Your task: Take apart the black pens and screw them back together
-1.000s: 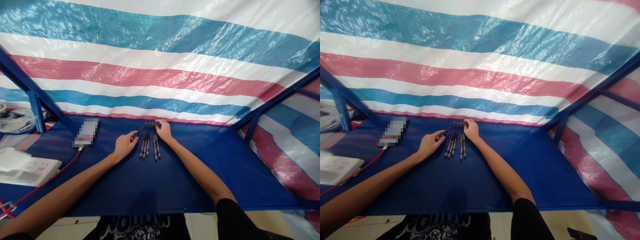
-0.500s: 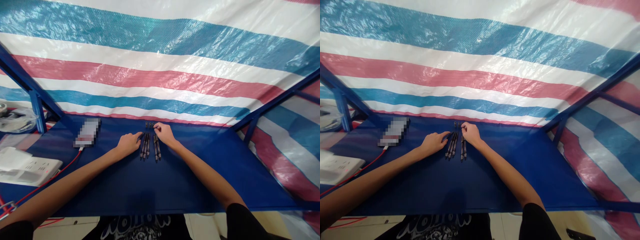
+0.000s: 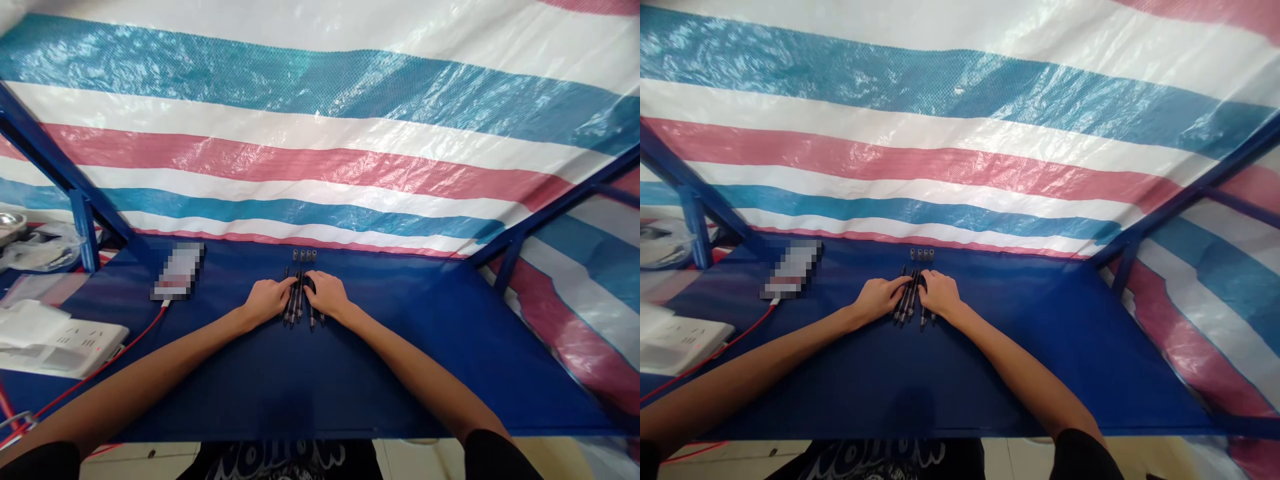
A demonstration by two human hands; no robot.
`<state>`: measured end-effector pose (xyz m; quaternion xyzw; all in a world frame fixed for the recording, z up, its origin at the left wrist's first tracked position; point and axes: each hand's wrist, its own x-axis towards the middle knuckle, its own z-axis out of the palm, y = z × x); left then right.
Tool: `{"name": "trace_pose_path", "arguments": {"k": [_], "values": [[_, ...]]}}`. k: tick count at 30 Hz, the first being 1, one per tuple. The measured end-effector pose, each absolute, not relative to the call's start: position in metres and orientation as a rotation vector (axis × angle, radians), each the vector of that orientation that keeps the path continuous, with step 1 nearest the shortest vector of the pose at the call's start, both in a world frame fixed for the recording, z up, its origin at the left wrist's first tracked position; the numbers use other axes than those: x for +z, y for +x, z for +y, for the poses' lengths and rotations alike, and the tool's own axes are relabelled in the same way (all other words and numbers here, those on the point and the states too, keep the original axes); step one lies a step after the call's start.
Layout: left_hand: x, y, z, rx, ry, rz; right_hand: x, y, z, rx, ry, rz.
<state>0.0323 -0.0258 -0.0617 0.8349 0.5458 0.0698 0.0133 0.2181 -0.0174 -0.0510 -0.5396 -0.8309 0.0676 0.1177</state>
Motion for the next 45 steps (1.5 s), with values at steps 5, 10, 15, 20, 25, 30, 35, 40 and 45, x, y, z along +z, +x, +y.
{"name": "trace_pose_path", "arguments": {"k": [5, 10, 15, 20, 25, 30, 35, 40, 45], "values": [[-0.061, 0.032, -0.026, 0.35, 2.593, 1.685, -0.052, 0.217, -0.017, 0.187, -1.56, -2.418], [-0.06, 0.033, -0.027, 0.337, 2.583, 1.698, -0.055, 0.218, -0.015, 0.225, -1.542, -2.373], [-0.063, 0.033, -0.025, 0.332, 2.585, 1.655, -0.061, 0.22, -0.012, 0.231, -1.505, -2.336], [-0.061, 0.034, -0.026, 0.306, 2.622, 1.606, -0.065, 0.222, -0.01, 0.245, -1.498, -2.293], [-0.061, 0.033, -0.026, 0.315, 2.643, 1.581, -0.066, 0.223, -0.009, 0.255, -1.481, -2.244], [-0.061, 0.032, -0.025, 0.352, 2.62, 1.563, -0.065, 0.224, -0.009, 0.28, -1.449, -2.206], [-0.061, 0.032, -0.025, 0.349, 2.64, 1.522, -0.063, 0.228, -0.008, 0.367, -1.382, -2.084], [-0.062, 0.03, -0.024, 0.377, 2.639, 1.463, -0.061, 0.229, -0.007, 0.454, -1.334, -1.981], [-0.063, 0.03, -0.025, 0.404, 2.678, 1.417, -0.059, 0.23, -0.007, 0.552, -1.267, -1.881]]}}
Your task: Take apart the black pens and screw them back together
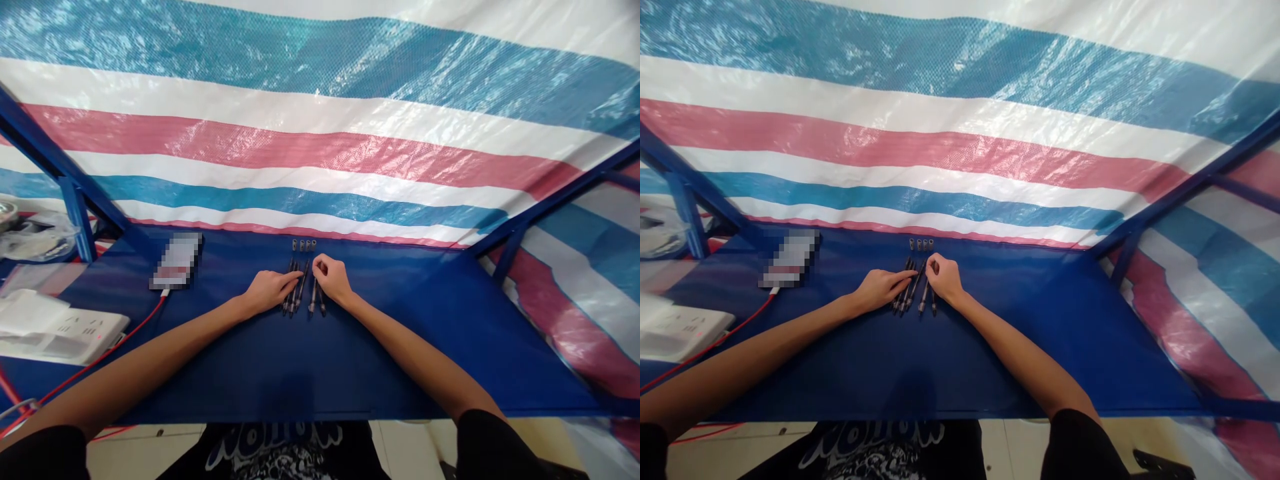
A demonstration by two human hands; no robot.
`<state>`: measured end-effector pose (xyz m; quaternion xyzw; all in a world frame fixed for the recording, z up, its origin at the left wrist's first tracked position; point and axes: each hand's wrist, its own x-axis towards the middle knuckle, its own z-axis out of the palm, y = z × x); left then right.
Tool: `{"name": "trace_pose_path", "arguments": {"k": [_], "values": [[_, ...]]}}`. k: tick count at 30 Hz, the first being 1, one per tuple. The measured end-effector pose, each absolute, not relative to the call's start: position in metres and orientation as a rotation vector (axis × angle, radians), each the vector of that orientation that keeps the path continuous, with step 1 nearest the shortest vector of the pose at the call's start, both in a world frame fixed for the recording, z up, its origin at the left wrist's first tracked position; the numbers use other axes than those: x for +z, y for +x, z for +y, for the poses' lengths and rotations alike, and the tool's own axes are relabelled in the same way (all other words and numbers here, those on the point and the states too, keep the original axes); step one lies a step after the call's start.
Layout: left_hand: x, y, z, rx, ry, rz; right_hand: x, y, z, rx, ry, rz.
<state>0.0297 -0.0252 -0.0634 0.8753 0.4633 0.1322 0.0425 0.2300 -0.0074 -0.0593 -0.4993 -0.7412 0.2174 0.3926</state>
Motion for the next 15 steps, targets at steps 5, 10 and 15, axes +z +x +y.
{"name": "trace_pose_path", "arguments": {"k": [5, 10, 15], "values": [[-0.0658, 0.0287, -0.0271, 0.498, 2.709, 1.254, -0.0603, 0.2315, -0.006, 0.623, -1.235, -1.797], [-0.0669, 0.0261, -0.0271, 0.687, 2.61, 1.333, -0.0626, 0.2324, -0.0072, 0.64, -1.208, -1.725], [-0.0629, 0.0257, -0.0279, 0.8, 2.553, 1.328, -0.0655, 0.2328, -0.0078, 0.769, -1.13, -1.61]]}}
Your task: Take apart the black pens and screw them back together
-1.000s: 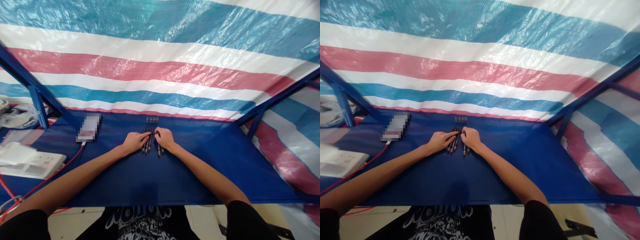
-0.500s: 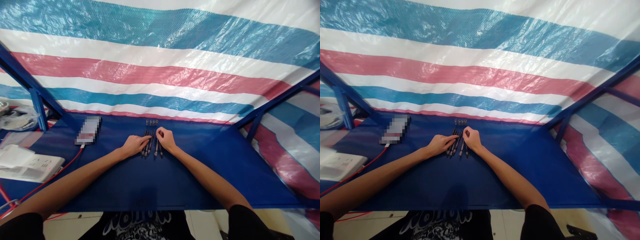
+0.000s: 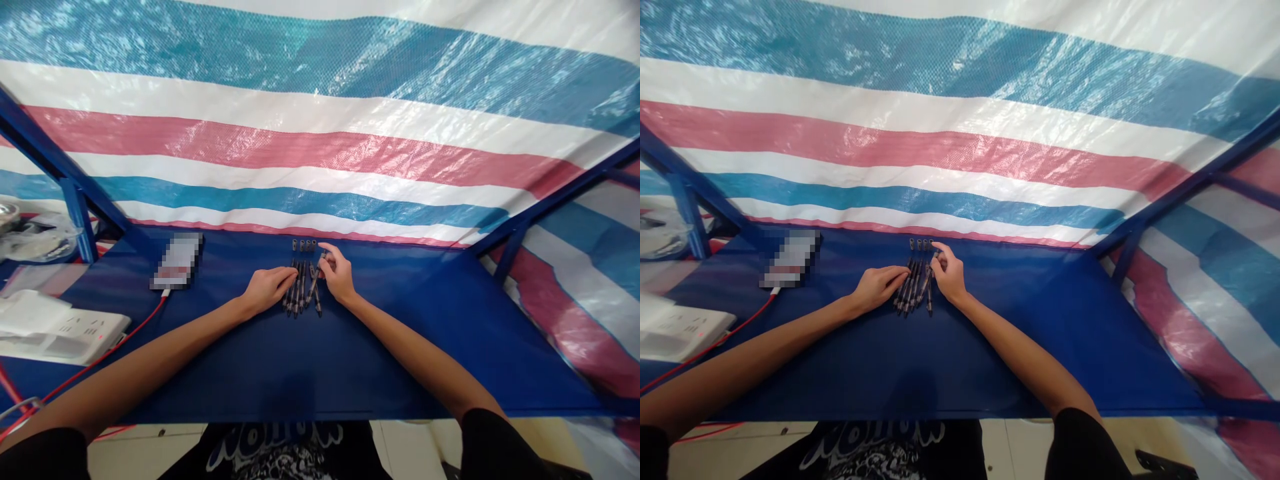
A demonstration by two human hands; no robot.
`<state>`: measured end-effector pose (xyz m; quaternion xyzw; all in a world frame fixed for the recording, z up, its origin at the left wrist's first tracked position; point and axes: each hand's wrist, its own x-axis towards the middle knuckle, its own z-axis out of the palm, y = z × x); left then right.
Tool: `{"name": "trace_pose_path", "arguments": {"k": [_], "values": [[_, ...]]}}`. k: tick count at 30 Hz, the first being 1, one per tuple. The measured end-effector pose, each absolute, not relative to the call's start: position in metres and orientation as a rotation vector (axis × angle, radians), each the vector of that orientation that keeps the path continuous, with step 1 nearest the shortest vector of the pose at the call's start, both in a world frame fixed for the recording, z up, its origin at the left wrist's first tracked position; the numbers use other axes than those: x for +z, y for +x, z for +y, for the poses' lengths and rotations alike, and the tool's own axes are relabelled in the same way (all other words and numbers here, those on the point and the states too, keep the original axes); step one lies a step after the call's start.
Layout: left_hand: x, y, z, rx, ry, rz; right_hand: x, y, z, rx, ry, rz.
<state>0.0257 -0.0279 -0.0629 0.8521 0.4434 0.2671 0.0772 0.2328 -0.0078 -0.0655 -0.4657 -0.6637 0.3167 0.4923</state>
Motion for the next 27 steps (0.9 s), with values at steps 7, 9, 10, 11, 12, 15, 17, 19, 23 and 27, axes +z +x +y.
{"name": "trace_pose_path", "arguments": {"k": [7, 9, 10, 11, 12, 15, 17, 19, 23, 27], "values": [[-0.057, 0.026, -0.026, 0.737, 2.492, 1.312, -0.061, 0.223, -0.009, 0.942, -1.031, -1.407], [-0.057, 0.026, -0.025, 0.695, 2.504, 1.224, -0.061, 0.221, -0.01, 0.994, -0.983, -1.39], [-0.057, 0.026, -0.025, 0.685, 2.51, 1.193, -0.062, 0.221, -0.011, 1.004, -0.968, -1.381], [-0.057, 0.026, -0.025, 0.689, 2.51, 1.181, -0.063, 0.22, -0.011, 1.004, -0.958, -1.371], [-0.057, 0.026, -0.026, 0.704, 2.503, 1.188, -0.064, 0.22, -0.011, 0.998, -0.952, -1.361], [-0.057, 0.025, -0.026, 0.799, 2.448, 1.265, -0.068, 0.22, -0.009, 0.97, -0.951, -1.348], [-0.057, 0.024, -0.025, 0.889, 2.402, 1.296, -0.07, 0.22, -0.007, 0.953, -0.973, -1.353], [-0.058, 0.023, -0.024, 0.986, 2.373, 1.295, -0.071, 0.221, -0.006, 0.927, -1.012, -1.365], [-0.061, 0.023, -0.022, 1.102, 2.373, 1.268, -0.072, 0.223, -0.004, 0.865, -1.079, -1.395], [-0.064, 0.023, -0.02, 1.162, 2.39, 1.262, -0.072, 0.223, -0.003, 0.828, -1.091, -1.42]]}}
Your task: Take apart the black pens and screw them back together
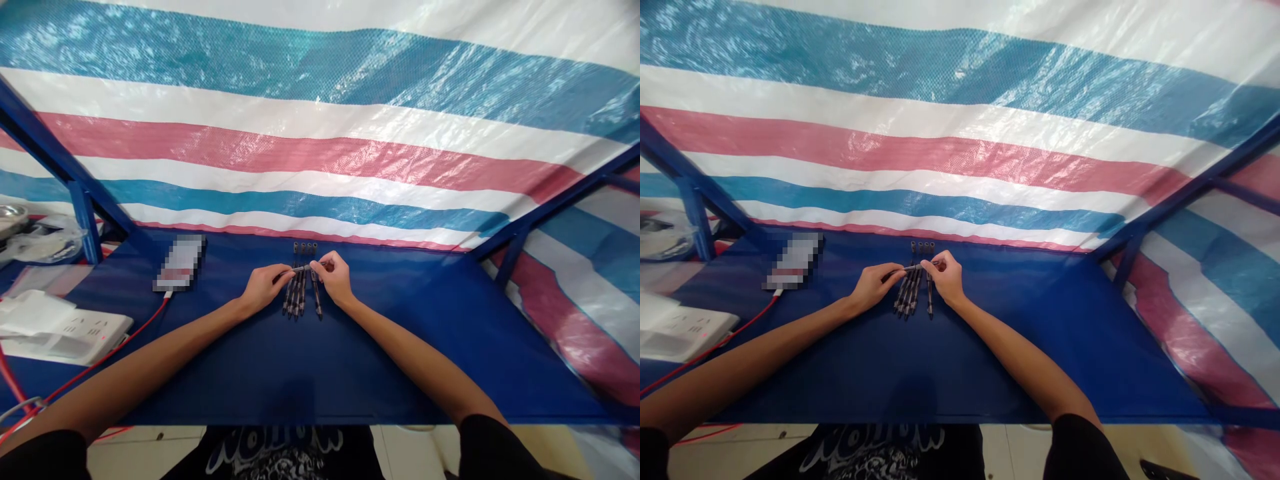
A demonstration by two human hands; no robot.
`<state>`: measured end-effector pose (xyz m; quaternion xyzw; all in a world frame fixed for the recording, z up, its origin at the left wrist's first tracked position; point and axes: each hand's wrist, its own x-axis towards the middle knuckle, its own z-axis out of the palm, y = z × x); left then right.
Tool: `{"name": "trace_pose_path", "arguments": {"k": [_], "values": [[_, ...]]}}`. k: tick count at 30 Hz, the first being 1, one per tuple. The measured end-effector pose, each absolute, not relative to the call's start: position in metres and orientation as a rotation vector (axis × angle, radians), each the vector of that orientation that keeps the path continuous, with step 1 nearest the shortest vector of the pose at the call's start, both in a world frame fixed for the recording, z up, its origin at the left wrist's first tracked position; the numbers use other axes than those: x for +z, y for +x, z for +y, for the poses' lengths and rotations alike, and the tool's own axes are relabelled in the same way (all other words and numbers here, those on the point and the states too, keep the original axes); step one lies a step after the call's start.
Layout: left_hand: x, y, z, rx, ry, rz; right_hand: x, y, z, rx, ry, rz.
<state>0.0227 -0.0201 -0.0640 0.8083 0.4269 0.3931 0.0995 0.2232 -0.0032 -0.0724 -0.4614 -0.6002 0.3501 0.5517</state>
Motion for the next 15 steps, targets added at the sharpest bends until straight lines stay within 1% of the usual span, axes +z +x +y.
{"name": "trace_pose_path", "arguments": {"k": [6, 15], "values": [[-0.061, 0.022, -0.024, 1.204, 2.383, 1.219, -0.071, 0.223, -0.007, 0.702, -1.047, -1.581], [-0.049, 0.021, -0.026, 1.249, 2.135, 1.301, -0.073, 0.22, -0.013, 0.429, -0.942, -1.831]]}}
